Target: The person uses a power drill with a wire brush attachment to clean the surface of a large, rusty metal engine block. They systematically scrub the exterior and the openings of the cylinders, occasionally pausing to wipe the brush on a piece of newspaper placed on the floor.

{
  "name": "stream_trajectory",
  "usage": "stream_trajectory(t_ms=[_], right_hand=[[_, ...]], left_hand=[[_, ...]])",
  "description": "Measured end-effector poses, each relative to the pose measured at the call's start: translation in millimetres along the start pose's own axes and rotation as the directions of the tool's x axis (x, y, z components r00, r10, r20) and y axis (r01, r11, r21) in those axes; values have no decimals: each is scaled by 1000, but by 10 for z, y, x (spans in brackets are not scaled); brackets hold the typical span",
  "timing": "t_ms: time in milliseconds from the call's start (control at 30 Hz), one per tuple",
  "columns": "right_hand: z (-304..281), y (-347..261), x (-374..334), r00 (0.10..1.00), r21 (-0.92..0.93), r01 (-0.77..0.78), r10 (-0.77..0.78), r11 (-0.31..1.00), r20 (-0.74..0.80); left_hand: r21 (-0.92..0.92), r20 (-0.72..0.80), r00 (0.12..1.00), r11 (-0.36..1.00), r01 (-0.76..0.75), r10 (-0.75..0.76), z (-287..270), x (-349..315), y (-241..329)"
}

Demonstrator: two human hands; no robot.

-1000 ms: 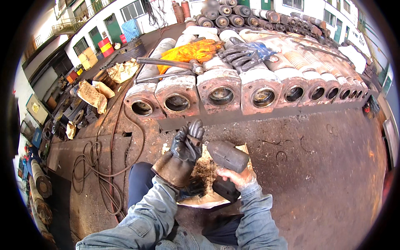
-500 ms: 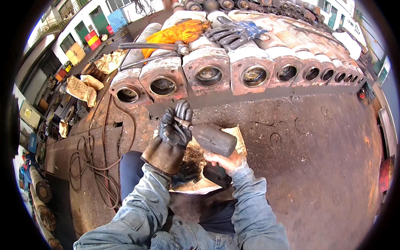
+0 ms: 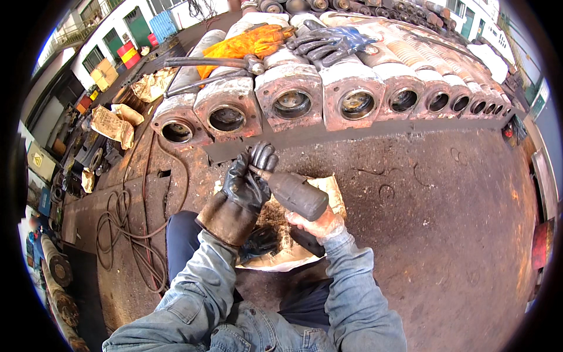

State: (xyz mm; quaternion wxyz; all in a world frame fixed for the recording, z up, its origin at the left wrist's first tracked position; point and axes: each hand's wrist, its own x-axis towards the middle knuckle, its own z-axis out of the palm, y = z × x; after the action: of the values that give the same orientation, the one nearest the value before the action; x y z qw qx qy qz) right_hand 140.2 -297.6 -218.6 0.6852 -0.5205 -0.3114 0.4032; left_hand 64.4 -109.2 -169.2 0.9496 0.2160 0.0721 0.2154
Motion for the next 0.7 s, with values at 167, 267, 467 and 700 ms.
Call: stream_trajectory(t_ms=[167, 267, 467, 700], right_hand=[[-13, 17, -70, 991, -88, -132, 130, 987, -25], [-85, 61, -91, 992, -71, -124, 123, 990, -20], [148, -225, -30, 997, -23, -77, 77, 997, -13], [196, -224, 68, 871, -425, 490, -443, 761, 213]], left_hand=[[254, 25, 999, 967, -32, 26, 96, -97, 22], [933, 360, 920, -45, -357, 155, 147, -261, -41], [325, 589, 803, -883, -339, -92, 290, -941, 197], [941, 157, 967, 267, -208, 201, 200, -526, 44]])
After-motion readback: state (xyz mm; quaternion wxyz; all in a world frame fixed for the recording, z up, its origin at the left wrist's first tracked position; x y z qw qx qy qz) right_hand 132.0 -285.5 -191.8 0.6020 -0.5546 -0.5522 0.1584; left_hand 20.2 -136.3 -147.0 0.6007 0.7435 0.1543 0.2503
